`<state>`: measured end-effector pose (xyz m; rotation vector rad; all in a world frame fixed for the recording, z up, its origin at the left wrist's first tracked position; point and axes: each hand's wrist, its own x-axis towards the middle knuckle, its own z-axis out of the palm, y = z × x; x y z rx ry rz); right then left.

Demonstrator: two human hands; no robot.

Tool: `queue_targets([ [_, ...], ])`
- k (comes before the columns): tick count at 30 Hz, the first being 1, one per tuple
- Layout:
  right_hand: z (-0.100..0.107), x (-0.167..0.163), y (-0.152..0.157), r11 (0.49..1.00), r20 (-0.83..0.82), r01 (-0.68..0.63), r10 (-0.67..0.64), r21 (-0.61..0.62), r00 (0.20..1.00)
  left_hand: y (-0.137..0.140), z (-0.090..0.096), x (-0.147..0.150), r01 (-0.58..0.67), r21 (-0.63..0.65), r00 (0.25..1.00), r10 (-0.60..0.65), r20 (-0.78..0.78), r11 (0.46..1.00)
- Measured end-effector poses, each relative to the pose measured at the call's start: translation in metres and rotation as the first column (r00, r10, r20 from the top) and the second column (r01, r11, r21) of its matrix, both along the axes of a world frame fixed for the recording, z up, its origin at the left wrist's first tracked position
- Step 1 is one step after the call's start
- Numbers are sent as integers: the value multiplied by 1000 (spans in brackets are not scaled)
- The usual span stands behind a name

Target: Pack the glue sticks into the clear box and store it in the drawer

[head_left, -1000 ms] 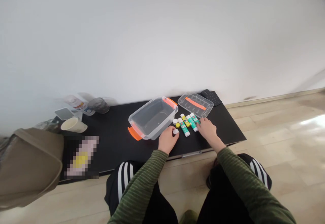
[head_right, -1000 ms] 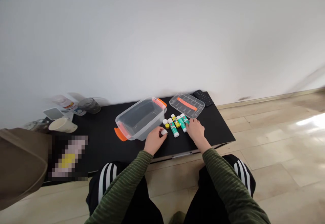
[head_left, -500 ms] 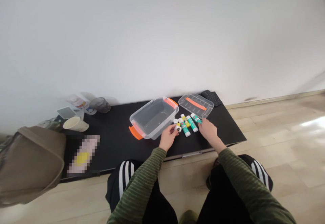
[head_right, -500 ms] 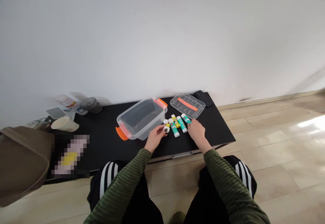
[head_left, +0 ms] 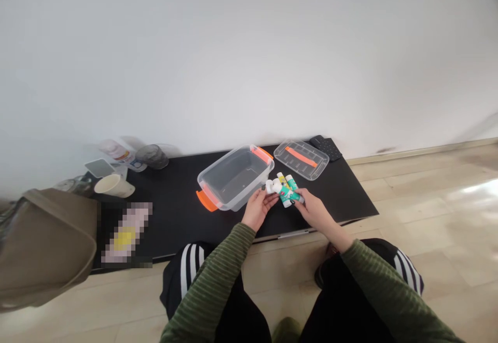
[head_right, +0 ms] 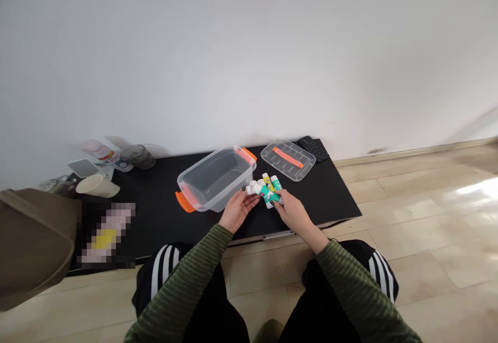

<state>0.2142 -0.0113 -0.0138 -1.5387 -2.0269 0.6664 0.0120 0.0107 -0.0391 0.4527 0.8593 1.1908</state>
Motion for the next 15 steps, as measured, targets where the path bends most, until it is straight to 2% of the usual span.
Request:
queue_targets([
  [15, 3, 8, -5, 997, 64, -53, 50, 47, 997, -3, 8, -1, 41, 88, 990, -29, -135, 995],
])
